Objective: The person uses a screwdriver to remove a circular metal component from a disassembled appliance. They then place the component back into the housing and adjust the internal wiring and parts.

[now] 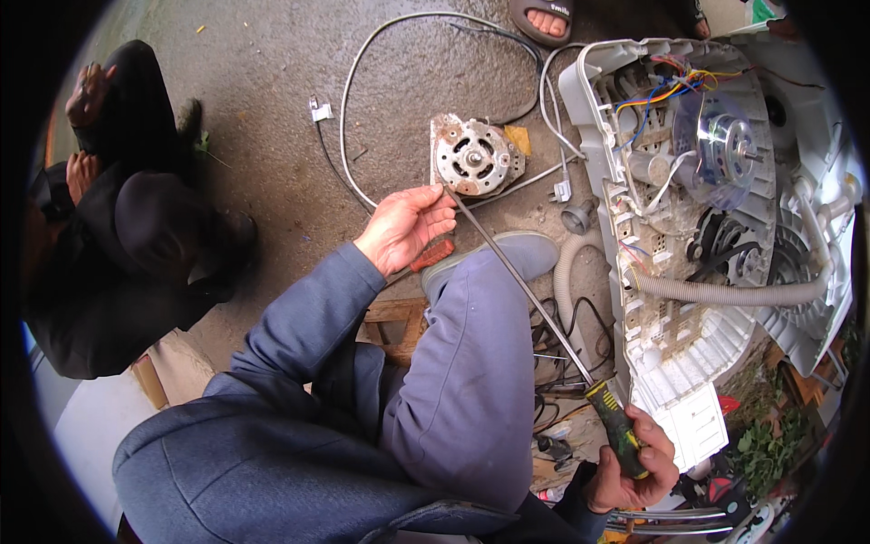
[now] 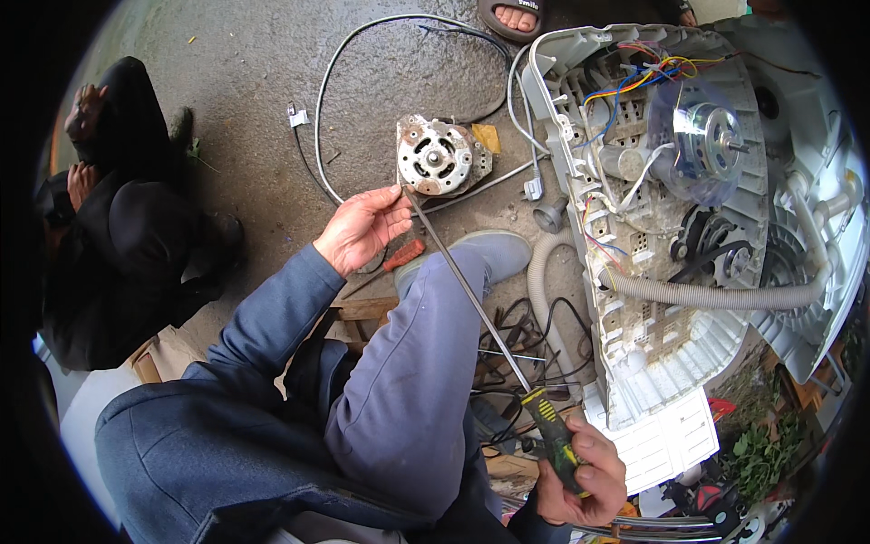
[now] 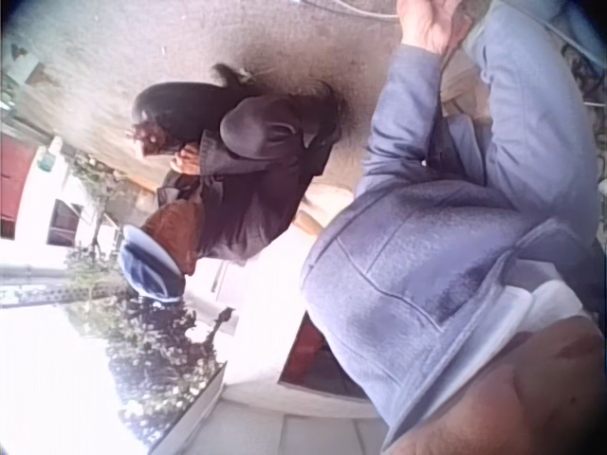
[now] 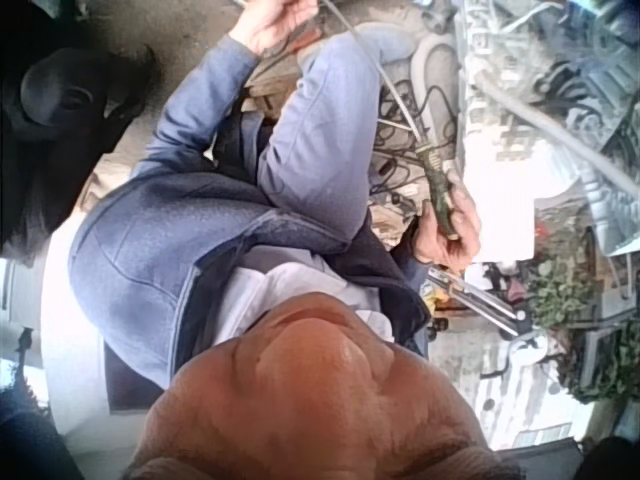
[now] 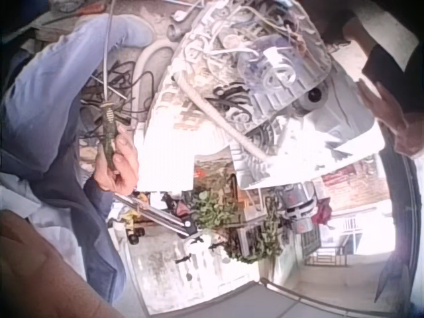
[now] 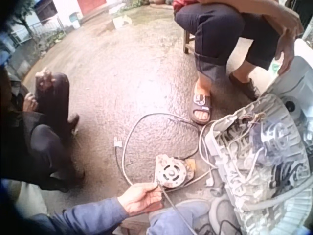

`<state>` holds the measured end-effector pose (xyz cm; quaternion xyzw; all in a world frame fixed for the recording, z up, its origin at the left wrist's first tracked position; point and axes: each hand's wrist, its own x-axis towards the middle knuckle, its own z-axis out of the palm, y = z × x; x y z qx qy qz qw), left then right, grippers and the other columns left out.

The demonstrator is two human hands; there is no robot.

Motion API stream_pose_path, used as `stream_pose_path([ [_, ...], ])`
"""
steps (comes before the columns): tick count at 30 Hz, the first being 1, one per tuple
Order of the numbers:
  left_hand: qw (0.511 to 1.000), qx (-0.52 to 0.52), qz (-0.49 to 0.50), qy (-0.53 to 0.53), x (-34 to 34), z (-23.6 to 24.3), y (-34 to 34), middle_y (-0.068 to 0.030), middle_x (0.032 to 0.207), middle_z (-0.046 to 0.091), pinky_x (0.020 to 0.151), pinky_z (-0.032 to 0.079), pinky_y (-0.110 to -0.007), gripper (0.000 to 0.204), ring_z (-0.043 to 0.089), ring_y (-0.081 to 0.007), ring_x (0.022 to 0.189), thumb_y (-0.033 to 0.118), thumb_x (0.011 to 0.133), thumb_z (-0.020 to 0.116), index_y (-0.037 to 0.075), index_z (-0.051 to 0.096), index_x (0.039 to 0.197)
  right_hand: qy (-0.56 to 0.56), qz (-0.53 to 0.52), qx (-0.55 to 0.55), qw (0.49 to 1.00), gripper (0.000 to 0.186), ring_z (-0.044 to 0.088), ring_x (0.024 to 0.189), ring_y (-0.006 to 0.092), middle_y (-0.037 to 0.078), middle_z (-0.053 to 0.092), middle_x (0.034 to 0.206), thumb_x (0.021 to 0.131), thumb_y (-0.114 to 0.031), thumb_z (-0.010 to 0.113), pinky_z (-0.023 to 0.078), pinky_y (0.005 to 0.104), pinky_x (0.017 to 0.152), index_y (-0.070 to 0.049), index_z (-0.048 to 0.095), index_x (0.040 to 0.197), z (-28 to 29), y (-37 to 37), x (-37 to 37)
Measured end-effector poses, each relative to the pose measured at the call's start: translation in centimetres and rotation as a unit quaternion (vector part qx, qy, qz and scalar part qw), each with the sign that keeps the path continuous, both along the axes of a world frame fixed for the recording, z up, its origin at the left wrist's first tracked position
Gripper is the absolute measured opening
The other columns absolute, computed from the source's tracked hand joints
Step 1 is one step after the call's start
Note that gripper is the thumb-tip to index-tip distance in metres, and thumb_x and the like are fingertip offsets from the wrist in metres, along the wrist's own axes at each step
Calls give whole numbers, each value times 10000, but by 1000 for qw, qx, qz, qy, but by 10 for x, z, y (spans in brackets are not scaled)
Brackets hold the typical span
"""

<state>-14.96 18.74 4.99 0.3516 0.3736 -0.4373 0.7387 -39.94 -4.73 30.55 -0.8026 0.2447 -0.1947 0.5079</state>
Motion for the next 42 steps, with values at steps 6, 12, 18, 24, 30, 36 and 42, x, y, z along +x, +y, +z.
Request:
stream_pose_path([
  [6,999,6,33,24,-8,-9,-15,-114,948,715,741,646,-371,140,716,-218,820,128,1080,614,-9,640,1078,31,80,-70,994,494,694,1069,445,181,667,1141,820,-34,885,590,558,950,-89,540,1169,16,6,3],
  [12,998,4,30,57,-11,-17,-16,-106,937,706,736,639,-367,144,706,-218,808,142,1075,625,0,641,1057,14,125,-120,985,519,720,961,459,215,686,1112,784,-27,903,640,560,842,-77,573,1181,18,7,20],
  [18,997,9,43,65,-11,-19,-18,-97,918,703,733,638,-367,149,701,-209,797,156,1079,622,14,648,1040,-2,193,-114,974,555,728,1010,464,254,701,1143,754,73,867,659,515,806,-26,616,1239,29,4,56],
  [24,993,-13,66,101,-6,-20,-19,-86,907,714,717,645,-356,190,706,-197,784,187,1099,588,18,656,1043,15,280,-104,954,698,738,1053,444,233,694,1191,759,68,884,659,471,791,-88,561,1358,48,11,100],
  [30,987,-42,79,132,-4,-31,-15,-88,857,732,714,665,-358,203,734,-210,737,185,1103,566,23,667,1034,22,326,-66,943,753,733,1023,469,285,694,1194,779,93,858,655,505,797,-105,524,1424,57,12,120],
  [36,983,-89,81,138,-11,-24,-21,-98,856,733,723,667,-363,182,736,-210,741,173,1092,576,22,663,1037,-84,312,-104,941,770,732,975,449,312,685,1181,793,73,857,654,492,776,-127,499,1445,49,13,111],
  [42,982,-116,77,130,-25,-38,-24,-113,974,768,747,671,-326,178,767,-190,820,141,1088,586,-7,684,1102,-70,299,-114,945,759,735,969,447,318,682,1168,797,61,862,648,506,762,-122,505,1442,43,11,104],
])
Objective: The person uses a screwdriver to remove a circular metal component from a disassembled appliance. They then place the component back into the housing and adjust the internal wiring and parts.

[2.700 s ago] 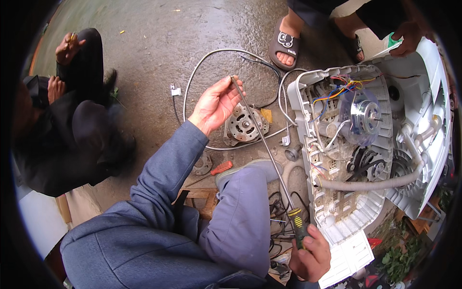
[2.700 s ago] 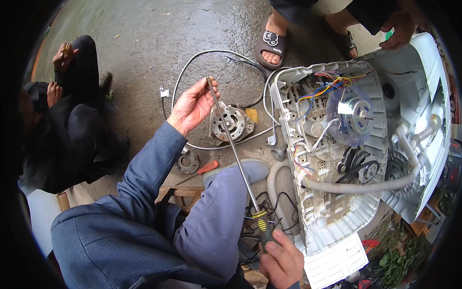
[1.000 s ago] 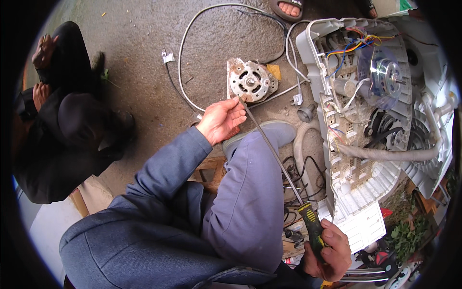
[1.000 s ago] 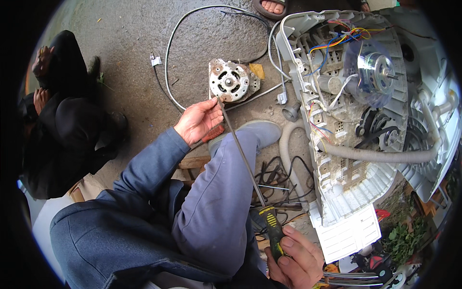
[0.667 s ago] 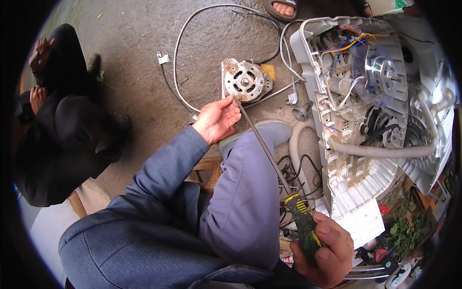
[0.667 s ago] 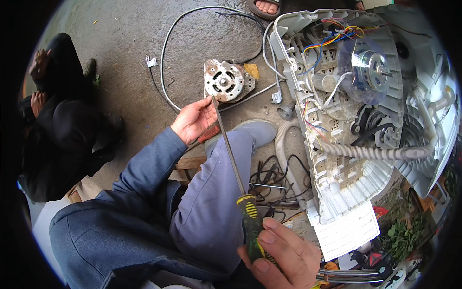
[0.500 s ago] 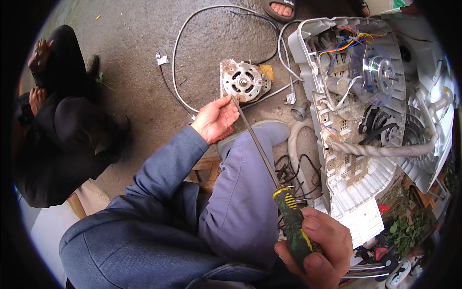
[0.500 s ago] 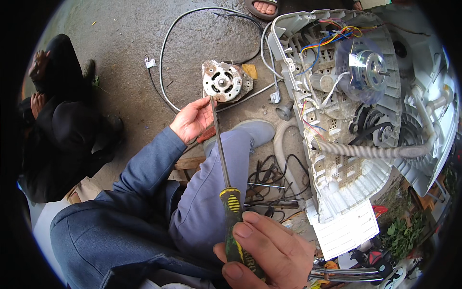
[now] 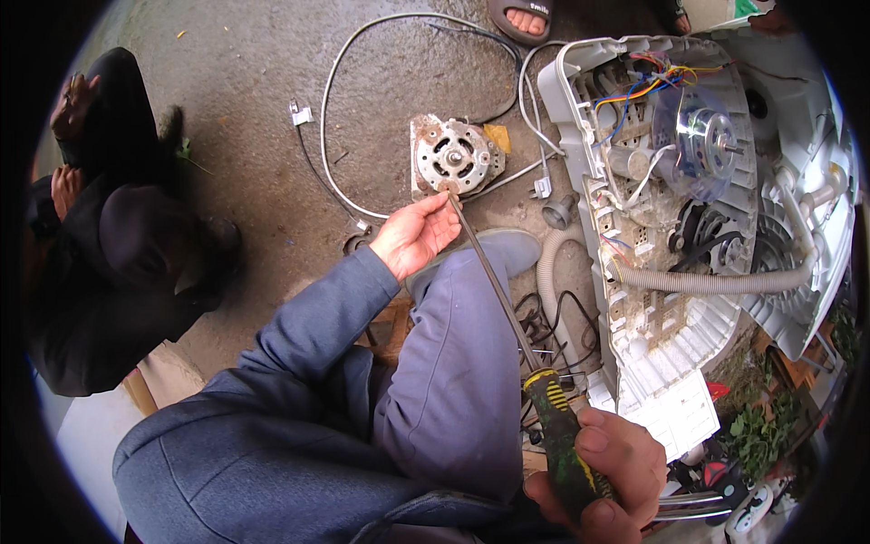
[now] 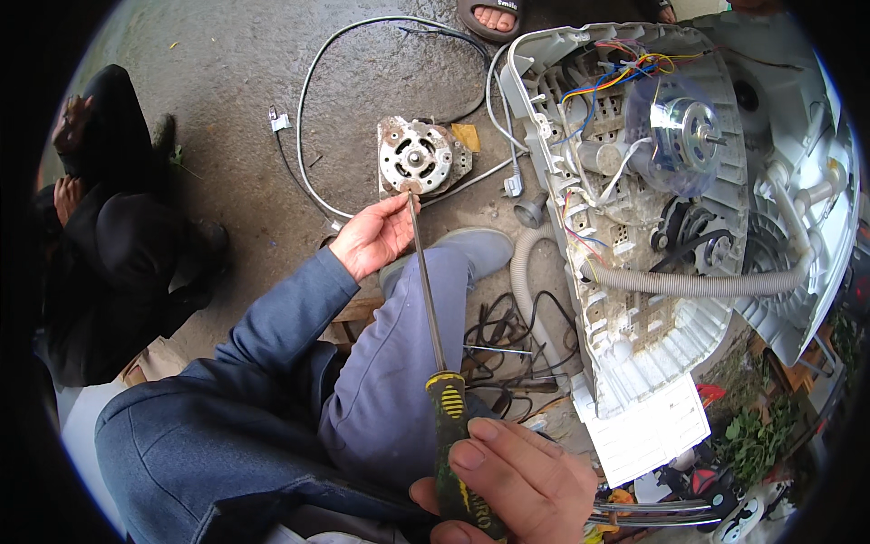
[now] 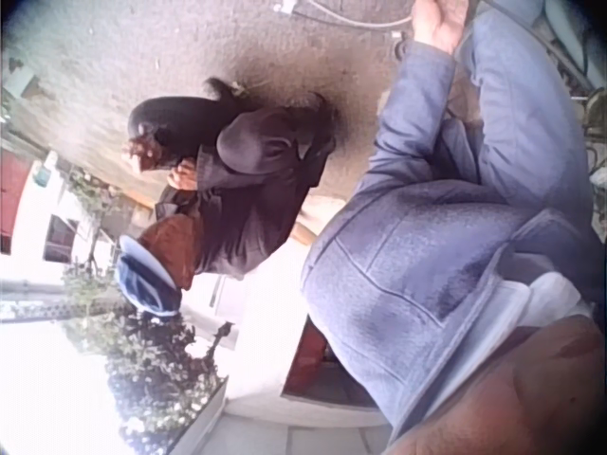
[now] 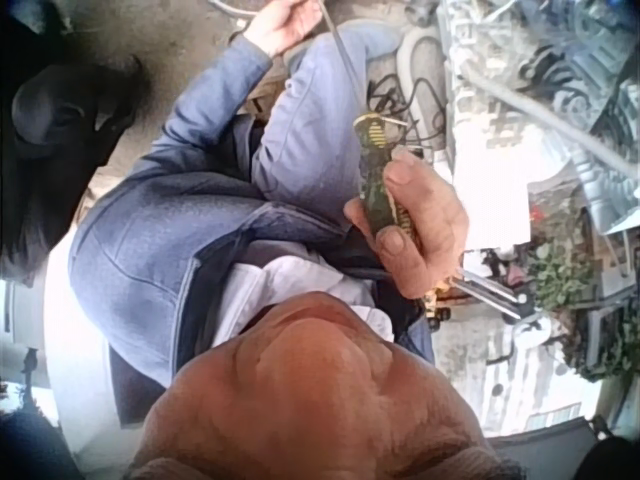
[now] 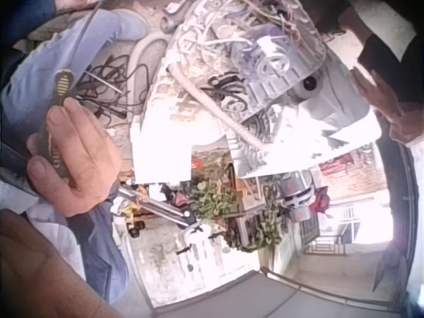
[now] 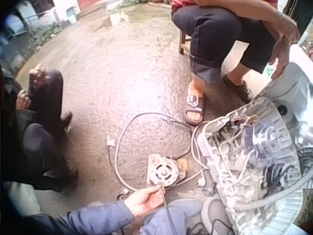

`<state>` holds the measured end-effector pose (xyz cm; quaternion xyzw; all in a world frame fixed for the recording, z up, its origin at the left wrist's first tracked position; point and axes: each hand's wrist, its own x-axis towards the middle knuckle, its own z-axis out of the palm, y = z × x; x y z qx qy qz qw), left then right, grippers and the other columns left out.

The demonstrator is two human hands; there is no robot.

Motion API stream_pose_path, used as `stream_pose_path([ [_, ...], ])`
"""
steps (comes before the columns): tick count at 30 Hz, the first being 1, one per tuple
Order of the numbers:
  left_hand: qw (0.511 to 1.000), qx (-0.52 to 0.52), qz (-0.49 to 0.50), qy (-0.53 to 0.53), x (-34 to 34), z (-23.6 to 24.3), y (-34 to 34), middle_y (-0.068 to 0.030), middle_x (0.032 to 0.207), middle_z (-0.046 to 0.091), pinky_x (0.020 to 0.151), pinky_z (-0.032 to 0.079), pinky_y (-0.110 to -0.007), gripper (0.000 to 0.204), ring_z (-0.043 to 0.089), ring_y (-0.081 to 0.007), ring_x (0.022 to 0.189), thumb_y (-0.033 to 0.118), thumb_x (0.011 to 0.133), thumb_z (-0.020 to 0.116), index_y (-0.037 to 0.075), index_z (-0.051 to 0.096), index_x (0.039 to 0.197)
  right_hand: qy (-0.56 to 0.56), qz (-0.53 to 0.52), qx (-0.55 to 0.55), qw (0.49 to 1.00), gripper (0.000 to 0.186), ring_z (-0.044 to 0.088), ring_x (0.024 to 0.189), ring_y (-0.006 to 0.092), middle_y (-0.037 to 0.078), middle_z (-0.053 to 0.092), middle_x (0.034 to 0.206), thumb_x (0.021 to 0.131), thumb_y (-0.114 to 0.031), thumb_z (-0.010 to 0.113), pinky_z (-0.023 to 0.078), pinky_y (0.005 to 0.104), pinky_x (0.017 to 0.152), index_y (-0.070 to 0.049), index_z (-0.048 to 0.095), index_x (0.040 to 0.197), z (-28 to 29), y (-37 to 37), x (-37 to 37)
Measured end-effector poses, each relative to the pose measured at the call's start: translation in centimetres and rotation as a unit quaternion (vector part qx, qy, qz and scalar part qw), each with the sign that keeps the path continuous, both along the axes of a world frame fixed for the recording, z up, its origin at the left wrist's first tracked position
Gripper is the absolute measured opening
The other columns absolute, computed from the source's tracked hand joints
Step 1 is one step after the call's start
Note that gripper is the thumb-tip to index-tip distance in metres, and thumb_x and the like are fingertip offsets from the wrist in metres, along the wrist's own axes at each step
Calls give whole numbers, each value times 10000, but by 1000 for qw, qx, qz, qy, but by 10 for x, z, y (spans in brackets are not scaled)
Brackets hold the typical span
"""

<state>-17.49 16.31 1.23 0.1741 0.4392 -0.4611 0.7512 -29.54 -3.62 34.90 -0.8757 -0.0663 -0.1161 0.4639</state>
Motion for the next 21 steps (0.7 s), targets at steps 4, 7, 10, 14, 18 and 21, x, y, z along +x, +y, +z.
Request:
stream_pose_path([
  [4,1000,0,-20,-4,3,-1,1,-113,972,769,741,673,-323,184,766,-182,823,150,1091,589,-8,683,1105,34,29,-3,999,783,735,967,441,309,673,1202,790,70,866,642,501,787,-121,501,1455,4,0,5],
  [7,999,32,-17,2,3,2,-3,-118,960,766,710,674,-323,177,758,-175,774,150,1088,595,-4,680,1106,68,18,-26,997,750,732,923,422,278,675,1181,794,22,875,643,485,776,-117,505,1431,10,0,12],
  [10,999,32,-10,14,0,3,-2,-121,960,764,703,672,-321,178,754,-175,766,155,1086,600,-2,680,1109,41,-26,-64,997,690,731,885,393,252,682,1146,816,-43,873,644,474,755,-99,517,1404,2,7,16],
  [14,1000,21,-4,10,5,9,-5,-129,970,762,710,671,-323,191,754,-182,775,167,1084,608,-6,679,1121,181,-10,49,982,552,749,939,359,285,661,1281,893,-32,793,633,442,811,-23,592,1407,24,4,15],
  [18,999,33,-2,1,5,4,-7,-82,930,762,707,659,-332,235,738,-165,756,264,1092,610,51,707,1077,218,-30,128,967,418,763,897,351,297,685,1247,883,-40,782,641,422,764,7,679,1286,15,2,1],
  [21,997,69,-26,-21,5,6,-14,-63,879,758,658,641,-307,186,723,-153,710,246,1050,687,68,728,1018,-38,-18,41,998,374,765,905,370,290,715,1178,835,-35,808,649,413,715,-22,718,1198,-18,13,22],
])
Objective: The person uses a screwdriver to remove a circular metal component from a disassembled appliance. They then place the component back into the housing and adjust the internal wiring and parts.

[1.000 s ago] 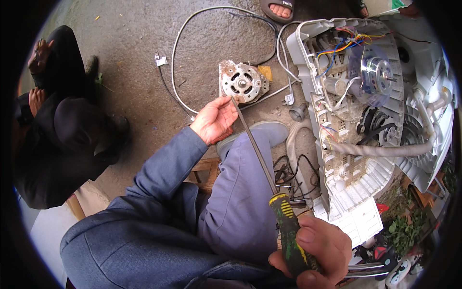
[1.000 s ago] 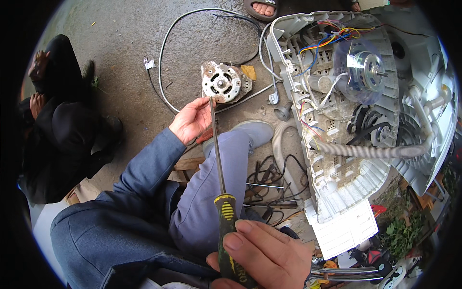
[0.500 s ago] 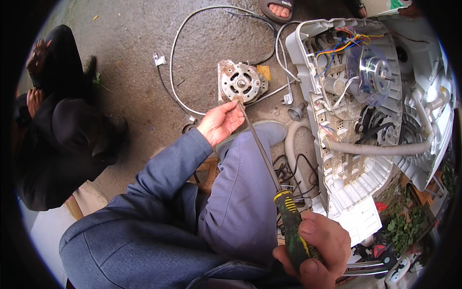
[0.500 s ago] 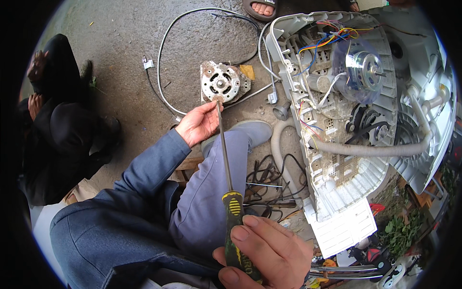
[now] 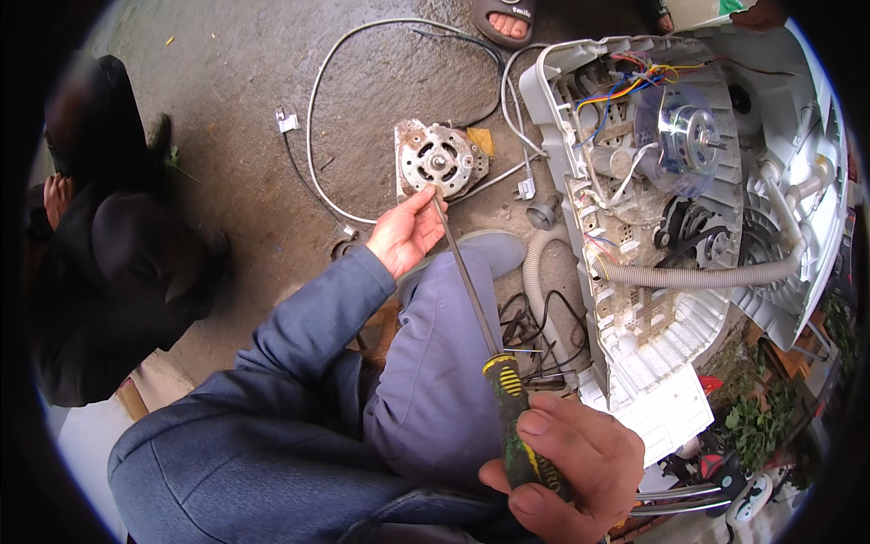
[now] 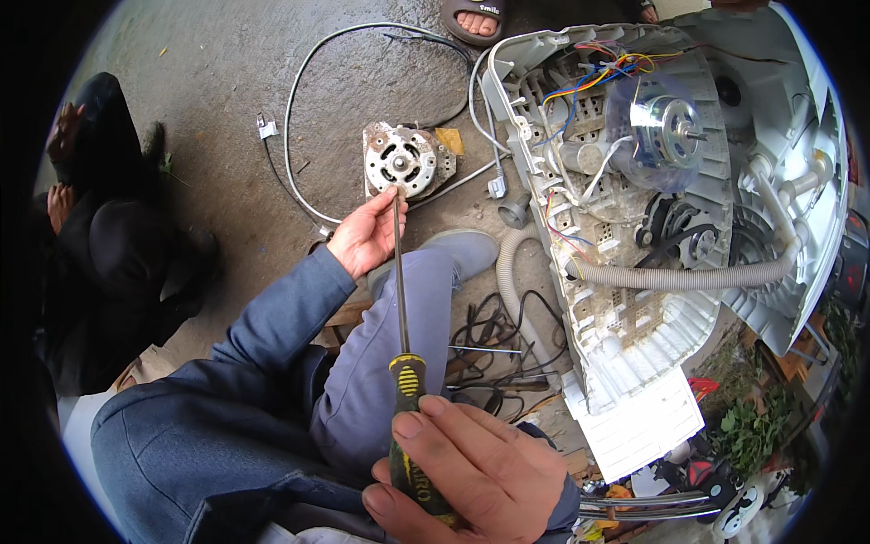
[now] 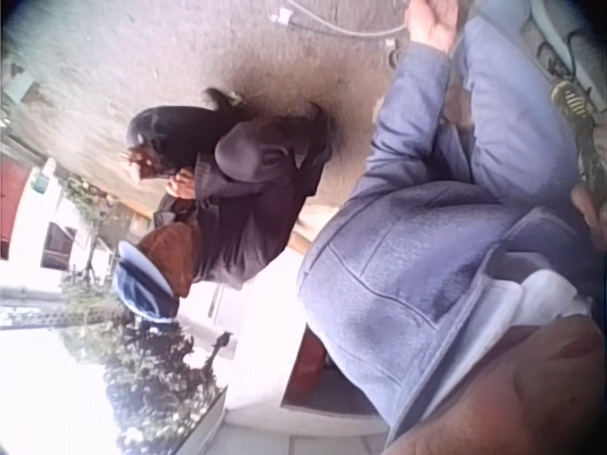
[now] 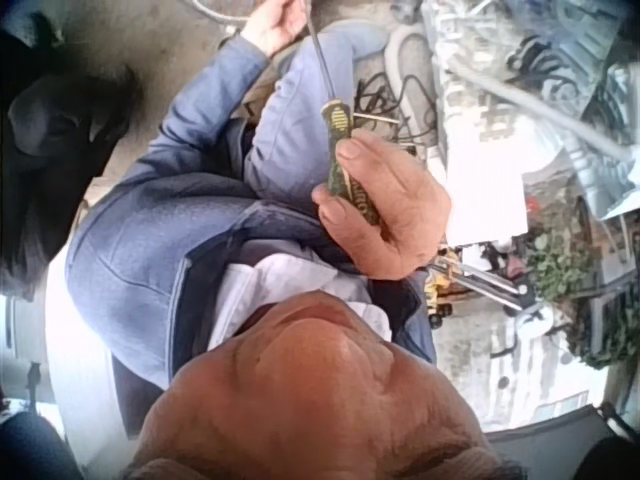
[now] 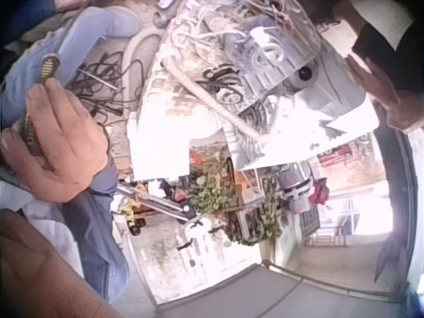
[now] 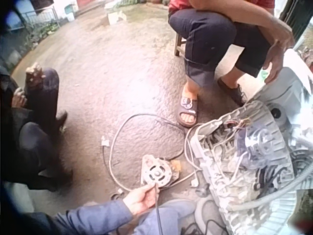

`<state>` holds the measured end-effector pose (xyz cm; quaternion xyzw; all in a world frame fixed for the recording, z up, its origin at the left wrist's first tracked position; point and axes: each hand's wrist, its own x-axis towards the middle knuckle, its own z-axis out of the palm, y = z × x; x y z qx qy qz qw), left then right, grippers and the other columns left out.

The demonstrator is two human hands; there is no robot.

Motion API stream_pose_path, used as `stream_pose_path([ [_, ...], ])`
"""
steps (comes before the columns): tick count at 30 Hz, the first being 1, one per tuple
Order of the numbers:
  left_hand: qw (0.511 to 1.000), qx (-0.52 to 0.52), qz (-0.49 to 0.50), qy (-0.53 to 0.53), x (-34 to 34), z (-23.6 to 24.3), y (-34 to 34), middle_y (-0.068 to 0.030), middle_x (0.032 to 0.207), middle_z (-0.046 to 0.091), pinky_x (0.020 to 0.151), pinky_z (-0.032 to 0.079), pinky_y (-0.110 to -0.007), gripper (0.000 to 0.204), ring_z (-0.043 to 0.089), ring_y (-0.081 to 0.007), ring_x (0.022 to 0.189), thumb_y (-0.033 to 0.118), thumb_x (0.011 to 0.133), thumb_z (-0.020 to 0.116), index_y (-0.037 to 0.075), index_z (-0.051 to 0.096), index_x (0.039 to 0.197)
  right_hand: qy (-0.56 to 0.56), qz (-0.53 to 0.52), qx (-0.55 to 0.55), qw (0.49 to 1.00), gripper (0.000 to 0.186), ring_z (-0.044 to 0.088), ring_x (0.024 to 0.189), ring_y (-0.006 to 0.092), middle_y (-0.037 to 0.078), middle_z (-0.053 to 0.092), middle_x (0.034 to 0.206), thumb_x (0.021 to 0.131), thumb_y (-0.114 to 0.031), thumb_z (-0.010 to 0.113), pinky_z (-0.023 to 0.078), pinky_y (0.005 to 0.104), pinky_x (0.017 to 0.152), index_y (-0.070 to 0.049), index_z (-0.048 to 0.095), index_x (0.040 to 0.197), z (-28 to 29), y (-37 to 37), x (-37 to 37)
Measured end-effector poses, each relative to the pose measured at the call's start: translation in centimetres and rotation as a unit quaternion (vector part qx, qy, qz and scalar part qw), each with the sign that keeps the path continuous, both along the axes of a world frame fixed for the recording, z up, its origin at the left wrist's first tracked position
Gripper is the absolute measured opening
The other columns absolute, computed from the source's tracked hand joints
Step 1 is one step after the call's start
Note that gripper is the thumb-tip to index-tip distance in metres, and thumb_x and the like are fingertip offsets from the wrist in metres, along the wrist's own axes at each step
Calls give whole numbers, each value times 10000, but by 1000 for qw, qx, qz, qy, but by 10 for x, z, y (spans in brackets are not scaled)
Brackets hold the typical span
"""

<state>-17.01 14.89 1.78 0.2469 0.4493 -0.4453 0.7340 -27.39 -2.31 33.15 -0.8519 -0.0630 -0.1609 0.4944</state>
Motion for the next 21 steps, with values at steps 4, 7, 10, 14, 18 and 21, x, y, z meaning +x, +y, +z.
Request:
stream_pose_path([
  [4,999,45,-17,5,5,10,-7,-47,846,752,605,609,-284,155,694,-140,664,219,1039,697,76,736,994,-71,126,-100,984,323,759,908,387,255,748,1095,798,-38,821,658,409,673,-94,739,1105,4,-16,10],
  [7,998,56,-9,3,3,11,-4,-44,838,748,581,578,-258,144,679,-131,658,202,1036,691,72,736,991,-90,138,-104,981,294,758,906,375,244,751,1091,822,-60,794,658,394,669,-115,743,1106,-1,-19,16],
  [10,999,47,-19,4,6,13,-6,-44,833,743,581,569,-246,148,670,-128,650,195,1033,688,63,734,986,-144,78,-110,980,308,755,912,371,238,747,1105,825,-86,785,656,386,690,-123,742,1128,-13,-8,19],
  [14,999,29,-33,12,5,-3,2,-67,865,769,624,631,-299,192,724,-165,690,253,1064,639,87,732,1038,-131,66,-113,983,339,749,948,357,216,726,1181,830,-108,782,648,387,726,-158,740,1162,-7,-4,23],
  [18,997,1,-74,-7,11,9,-1,-52,843,755,598,608,-296,206,701,-158,657,267,1050,646,92,729,982,-139,50,-121,982,358,735,973,328,171,705,1236,825,-127,783,630,369,721,-201,741,1173,1,3,30],
  [21,993,17,-107,37,11,18,-10,-20,783,711,583,594,-305,220,672,-167,623,289,1014,673,99,709,909,-148,34,-102,983,338,736,963,324,166,717,1210,821,-138,782,623,365,703,-197,744,1151,6,0,28],
])
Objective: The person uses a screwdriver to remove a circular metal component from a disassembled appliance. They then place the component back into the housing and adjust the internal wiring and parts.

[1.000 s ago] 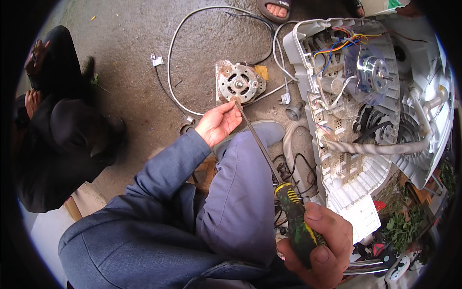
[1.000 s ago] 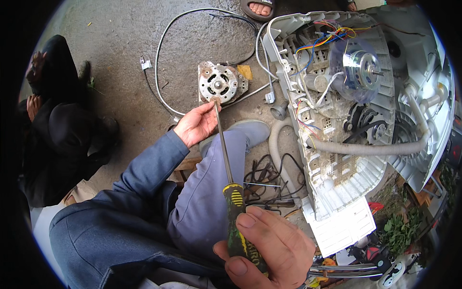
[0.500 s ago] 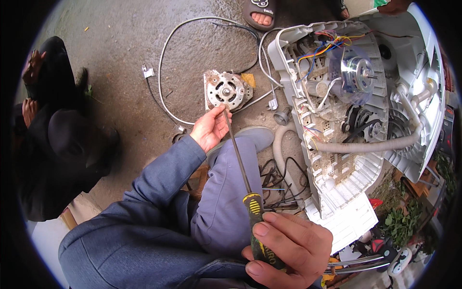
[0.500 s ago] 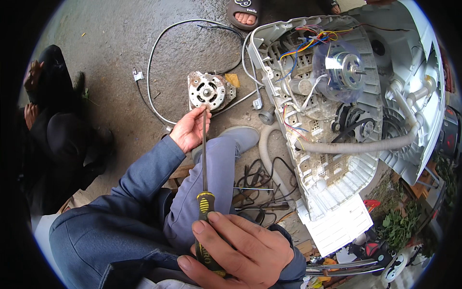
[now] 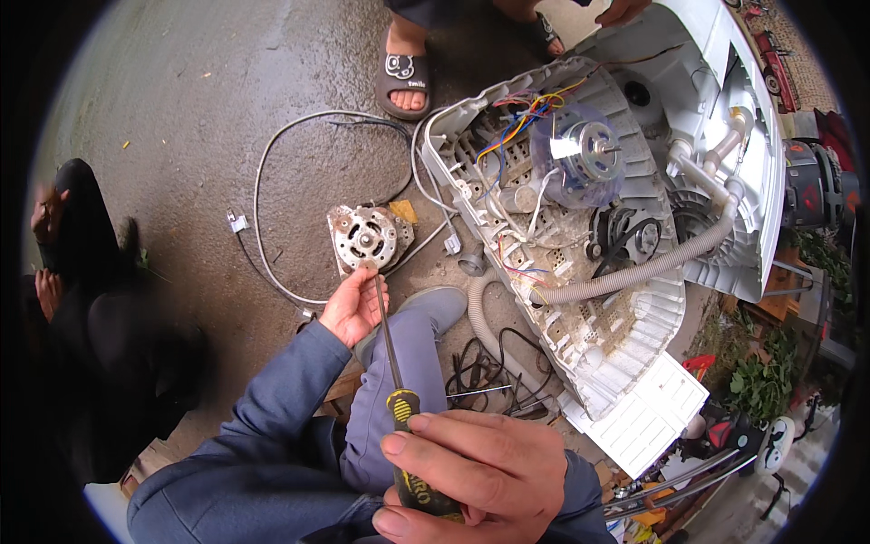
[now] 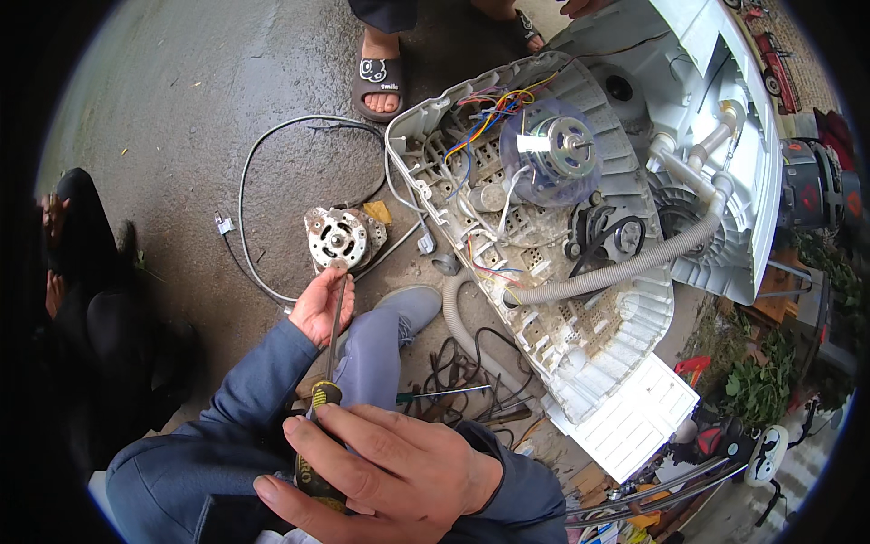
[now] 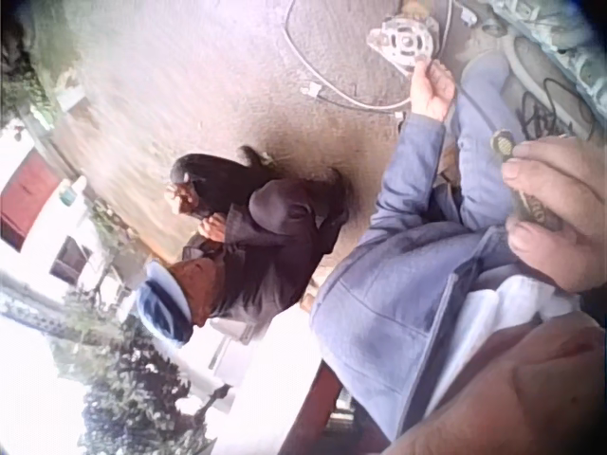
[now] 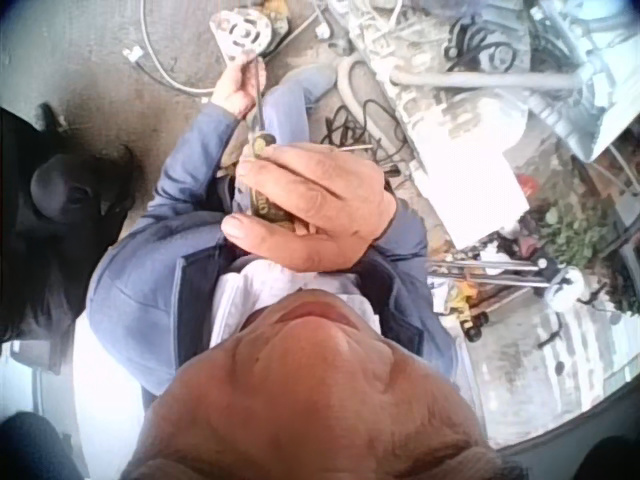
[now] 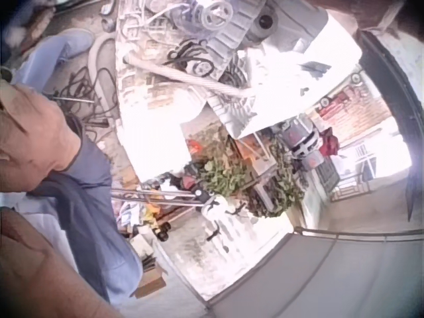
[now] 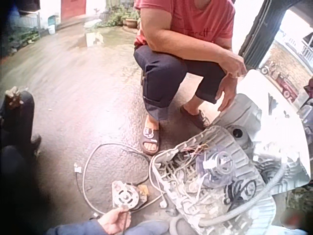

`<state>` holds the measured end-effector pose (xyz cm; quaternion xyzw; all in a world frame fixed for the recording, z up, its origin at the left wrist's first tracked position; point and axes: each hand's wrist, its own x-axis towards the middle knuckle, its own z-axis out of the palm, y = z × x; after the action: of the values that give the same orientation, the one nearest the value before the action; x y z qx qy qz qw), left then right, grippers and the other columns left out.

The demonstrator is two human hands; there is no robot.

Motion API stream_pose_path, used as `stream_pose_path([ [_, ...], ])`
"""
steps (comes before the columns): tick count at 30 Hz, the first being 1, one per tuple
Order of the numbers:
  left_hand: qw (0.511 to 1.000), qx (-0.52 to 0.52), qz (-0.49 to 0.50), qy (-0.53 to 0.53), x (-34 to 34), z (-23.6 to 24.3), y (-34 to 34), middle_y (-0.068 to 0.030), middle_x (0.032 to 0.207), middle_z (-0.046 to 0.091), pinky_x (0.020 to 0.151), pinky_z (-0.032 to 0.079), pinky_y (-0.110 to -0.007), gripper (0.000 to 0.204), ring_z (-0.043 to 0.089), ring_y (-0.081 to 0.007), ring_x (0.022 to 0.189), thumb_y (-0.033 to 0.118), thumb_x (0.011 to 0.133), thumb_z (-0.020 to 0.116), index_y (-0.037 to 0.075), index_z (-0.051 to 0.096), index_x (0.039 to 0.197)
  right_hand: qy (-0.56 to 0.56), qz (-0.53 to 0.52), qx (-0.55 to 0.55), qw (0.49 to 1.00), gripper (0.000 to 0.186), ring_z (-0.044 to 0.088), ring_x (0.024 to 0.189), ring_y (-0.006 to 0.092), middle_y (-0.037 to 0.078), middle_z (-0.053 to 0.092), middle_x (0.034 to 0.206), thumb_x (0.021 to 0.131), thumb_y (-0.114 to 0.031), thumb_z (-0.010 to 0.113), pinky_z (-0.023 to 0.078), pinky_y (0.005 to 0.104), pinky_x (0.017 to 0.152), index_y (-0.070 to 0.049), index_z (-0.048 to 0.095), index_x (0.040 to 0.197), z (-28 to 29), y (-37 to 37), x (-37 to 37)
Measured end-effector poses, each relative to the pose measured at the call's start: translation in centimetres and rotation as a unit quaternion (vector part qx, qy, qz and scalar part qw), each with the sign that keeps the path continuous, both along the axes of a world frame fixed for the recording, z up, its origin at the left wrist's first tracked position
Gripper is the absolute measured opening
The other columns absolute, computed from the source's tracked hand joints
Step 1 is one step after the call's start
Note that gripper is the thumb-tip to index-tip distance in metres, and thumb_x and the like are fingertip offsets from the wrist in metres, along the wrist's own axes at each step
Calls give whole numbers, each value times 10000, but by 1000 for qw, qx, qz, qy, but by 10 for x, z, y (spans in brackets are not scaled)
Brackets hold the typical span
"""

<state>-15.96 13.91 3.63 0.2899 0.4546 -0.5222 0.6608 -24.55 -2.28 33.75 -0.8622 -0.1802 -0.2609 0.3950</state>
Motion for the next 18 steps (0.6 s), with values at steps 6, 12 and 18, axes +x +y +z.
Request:
stream_pose_path([
  [6,998,-37,-46,12,-26,-19,-5,-16,675,614,537,488,-340,246,561,-193,557,259,981,608,135,598,770,23,-28,52,998,370,750,894,358,218,729,1146,820,-162,816,630,423,679,-122,704,1170,9,-21,-30],
  [12,941,3,-244,-236,-21,22,-41,-48,878,709,575,531,-278,237,675,-157,646,206,1019,563,25,714,998,2,-222,-5,975,750,662,699,284,214,656,993,960,-294,786,593,385,608,-84,377,1553,18,-37,-79],
  [18,796,-22,-364,-483,-27,-21,-58,-15,832,719,641,506,-243,168,612,-68,696,152,970,755,-16,768,975,-107,-468,17,877,738,634,806,294,251,644,1045,1002,-403,734,574,353,636,-44,376,1539,16,-58,-98],
])
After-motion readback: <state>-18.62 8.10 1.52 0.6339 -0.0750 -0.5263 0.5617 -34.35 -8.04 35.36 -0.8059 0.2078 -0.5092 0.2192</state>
